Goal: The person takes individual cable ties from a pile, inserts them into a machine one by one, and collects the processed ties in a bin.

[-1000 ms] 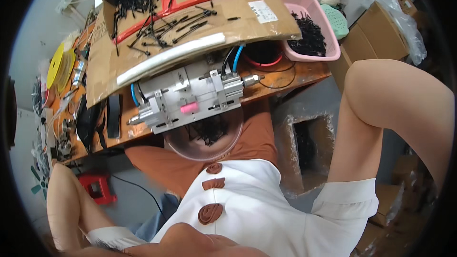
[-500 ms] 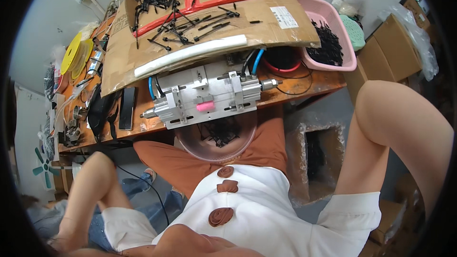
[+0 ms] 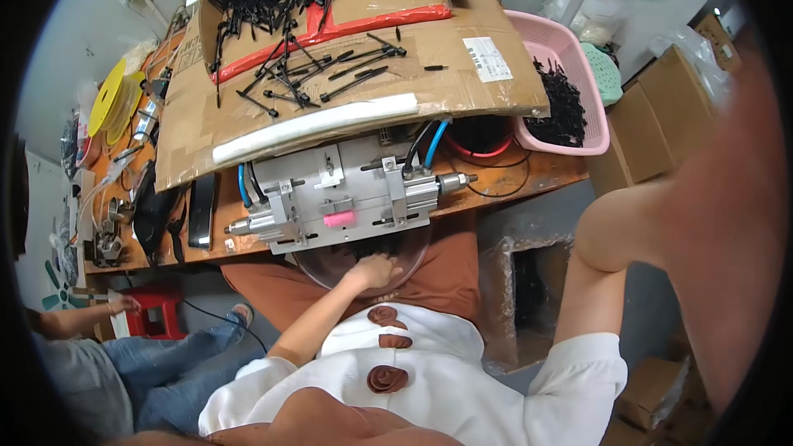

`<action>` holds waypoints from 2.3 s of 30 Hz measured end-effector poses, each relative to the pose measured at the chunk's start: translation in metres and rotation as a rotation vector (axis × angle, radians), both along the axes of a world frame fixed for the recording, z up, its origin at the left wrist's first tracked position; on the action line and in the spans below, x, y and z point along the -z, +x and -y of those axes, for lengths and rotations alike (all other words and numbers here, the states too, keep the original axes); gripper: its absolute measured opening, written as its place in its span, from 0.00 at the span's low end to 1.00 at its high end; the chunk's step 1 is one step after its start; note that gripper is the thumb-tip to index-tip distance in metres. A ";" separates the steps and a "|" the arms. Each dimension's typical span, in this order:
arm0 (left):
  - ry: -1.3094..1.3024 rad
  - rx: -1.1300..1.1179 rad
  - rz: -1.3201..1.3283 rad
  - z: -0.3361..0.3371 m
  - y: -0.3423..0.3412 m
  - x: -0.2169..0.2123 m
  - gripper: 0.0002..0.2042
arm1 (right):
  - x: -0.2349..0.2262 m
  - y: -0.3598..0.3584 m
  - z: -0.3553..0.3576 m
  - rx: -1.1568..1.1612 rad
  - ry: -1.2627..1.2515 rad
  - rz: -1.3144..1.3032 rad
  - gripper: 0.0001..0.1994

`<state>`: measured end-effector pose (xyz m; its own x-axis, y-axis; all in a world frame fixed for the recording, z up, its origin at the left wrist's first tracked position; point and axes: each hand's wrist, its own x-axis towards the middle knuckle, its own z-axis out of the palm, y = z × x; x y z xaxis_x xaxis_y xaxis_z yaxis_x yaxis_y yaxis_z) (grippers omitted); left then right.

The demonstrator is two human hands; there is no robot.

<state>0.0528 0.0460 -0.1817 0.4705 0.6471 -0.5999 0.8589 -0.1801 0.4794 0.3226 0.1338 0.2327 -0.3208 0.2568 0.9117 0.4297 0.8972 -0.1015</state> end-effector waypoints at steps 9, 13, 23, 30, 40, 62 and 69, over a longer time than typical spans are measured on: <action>-0.347 -0.042 0.056 0.054 -0.021 0.088 0.31 | 0.114 -0.109 -0.153 0.045 -0.543 0.356 0.11; -0.243 -0.041 0.157 0.048 -0.035 -0.027 0.28 | 0.142 -0.153 -0.196 0.203 -0.527 0.539 0.10; 1.072 -0.491 0.561 -0.085 -0.117 -0.253 0.06 | 0.155 -0.151 -0.190 0.237 -0.681 0.762 0.11; 1.225 -0.344 0.460 -0.182 -0.132 -0.270 0.06 | 0.154 -0.113 -0.192 0.334 -0.618 0.595 0.06; 1.098 -0.553 0.395 -0.126 -0.131 -0.265 0.07 | 0.164 -0.119 -0.165 -0.074 -0.524 0.399 0.09; 1.171 -0.840 0.335 -0.057 -0.162 -0.243 0.07 | 0.162 -0.145 -0.163 -0.187 -0.420 0.647 0.05; 1.243 -0.780 0.313 -0.052 -0.170 -0.239 0.07 | 0.158 -0.149 -0.165 -0.297 -0.436 0.578 0.05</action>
<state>-0.1170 0.0978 0.0572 -0.2219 0.7964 0.5626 0.8228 -0.1566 0.5463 0.1731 0.2992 0.0749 -0.8254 0.3822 0.4155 0.2699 0.9135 -0.3043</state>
